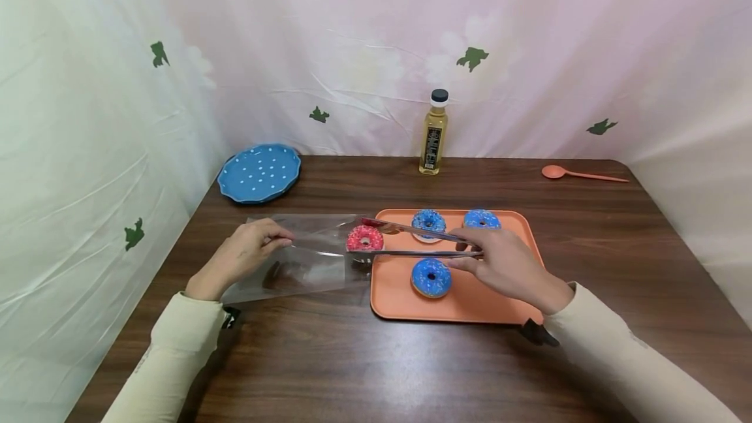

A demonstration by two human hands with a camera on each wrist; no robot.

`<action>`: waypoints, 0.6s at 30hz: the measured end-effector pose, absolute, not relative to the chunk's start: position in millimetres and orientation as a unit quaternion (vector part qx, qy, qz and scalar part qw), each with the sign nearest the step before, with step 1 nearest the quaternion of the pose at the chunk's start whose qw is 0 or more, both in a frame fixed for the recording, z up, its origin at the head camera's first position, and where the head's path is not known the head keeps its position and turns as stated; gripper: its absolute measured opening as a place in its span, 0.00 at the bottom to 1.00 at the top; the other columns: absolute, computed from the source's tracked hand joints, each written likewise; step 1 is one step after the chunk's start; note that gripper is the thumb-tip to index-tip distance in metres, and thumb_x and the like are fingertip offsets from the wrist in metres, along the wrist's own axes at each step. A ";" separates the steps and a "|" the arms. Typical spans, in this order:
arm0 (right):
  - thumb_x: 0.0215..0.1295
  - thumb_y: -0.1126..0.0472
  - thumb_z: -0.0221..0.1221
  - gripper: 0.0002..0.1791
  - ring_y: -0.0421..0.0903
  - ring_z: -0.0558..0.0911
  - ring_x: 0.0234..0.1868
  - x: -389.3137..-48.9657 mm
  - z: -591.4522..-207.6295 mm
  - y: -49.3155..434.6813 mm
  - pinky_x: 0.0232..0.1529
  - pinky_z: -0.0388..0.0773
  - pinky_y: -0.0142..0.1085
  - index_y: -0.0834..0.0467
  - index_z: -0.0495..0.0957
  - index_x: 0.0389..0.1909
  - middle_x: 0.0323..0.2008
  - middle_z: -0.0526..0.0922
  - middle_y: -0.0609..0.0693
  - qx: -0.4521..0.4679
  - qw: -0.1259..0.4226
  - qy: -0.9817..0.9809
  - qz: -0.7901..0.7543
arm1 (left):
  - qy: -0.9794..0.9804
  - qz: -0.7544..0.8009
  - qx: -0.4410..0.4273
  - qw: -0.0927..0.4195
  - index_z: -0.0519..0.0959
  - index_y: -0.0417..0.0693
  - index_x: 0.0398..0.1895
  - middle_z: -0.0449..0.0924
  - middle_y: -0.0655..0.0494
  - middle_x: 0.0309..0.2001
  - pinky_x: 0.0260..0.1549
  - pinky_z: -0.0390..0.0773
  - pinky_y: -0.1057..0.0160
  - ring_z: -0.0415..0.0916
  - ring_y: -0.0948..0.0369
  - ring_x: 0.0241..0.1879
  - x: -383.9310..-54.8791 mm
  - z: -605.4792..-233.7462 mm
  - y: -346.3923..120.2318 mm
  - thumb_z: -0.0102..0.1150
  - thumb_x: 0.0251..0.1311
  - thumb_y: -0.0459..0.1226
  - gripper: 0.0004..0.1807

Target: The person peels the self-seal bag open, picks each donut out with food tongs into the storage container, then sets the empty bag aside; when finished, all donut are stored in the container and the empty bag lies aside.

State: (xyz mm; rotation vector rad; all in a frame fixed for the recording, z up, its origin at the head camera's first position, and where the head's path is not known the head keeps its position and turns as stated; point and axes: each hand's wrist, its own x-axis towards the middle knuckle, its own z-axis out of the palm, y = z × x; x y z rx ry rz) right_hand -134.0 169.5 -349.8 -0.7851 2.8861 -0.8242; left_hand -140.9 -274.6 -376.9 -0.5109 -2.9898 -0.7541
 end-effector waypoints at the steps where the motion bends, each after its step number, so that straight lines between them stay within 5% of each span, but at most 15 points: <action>1: 0.65 0.53 0.68 0.19 0.40 0.77 0.31 -132.0 -348.9 173.4 0.30 0.74 0.39 0.53 0.83 0.55 0.35 0.82 0.42 -0.246 0.020 0.933 -0.263 | -0.957 -0.241 -0.161 0.007 0.88 0.45 0.43 0.84 0.57 0.41 0.57 0.70 0.40 0.79 0.58 0.38 -140.8 -376.9 -274.2 0.62 0.69 0.36 0.08; 7: 0.63 0.54 0.70 0.22 0.42 0.78 0.32 -119.2 -345.7 199.4 0.30 0.75 0.40 0.55 0.83 0.57 0.34 0.81 0.42 -0.210 0.007 0.945 -0.252 | -0.958 -0.240 -0.160 0.001 0.88 0.46 0.43 0.84 0.57 0.40 0.40 0.79 0.51 0.78 0.61 0.37 -140.2 -378.5 -273.3 0.62 0.69 0.36 0.08; 12: 0.60 0.52 0.72 0.22 0.43 0.77 0.32 -108.0 -345.5 220.9 0.30 0.75 0.40 0.52 0.84 0.55 0.33 0.81 0.42 -0.180 -0.013 0.954 -0.238 | -0.957 -0.240 -0.163 -0.002 0.88 0.45 0.43 0.84 0.58 0.40 0.46 0.77 0.47 0.78 0.61 0.37 -141.0 -379.6 -273.3 0.62 0.69 0.36 0.08; 18: 0.55 0.54 0.75 0.26 0.43 0.79 0.29 -93.6 -348.5 245.6 0.25 0.72 0.35 0.59 0.83 0.54 0.29 0.82 0.42 -0.134 -0.026 0.962 -0.238 | -0.958 -0.237 -0.163 0.000 0.88 0.46 0.44 0.83 0.58 0.40 0.37 0.79 0.54 0.76 0.61 0.35 -142.2 -379.5 -272.0 0.62 0.69 0.37 0.08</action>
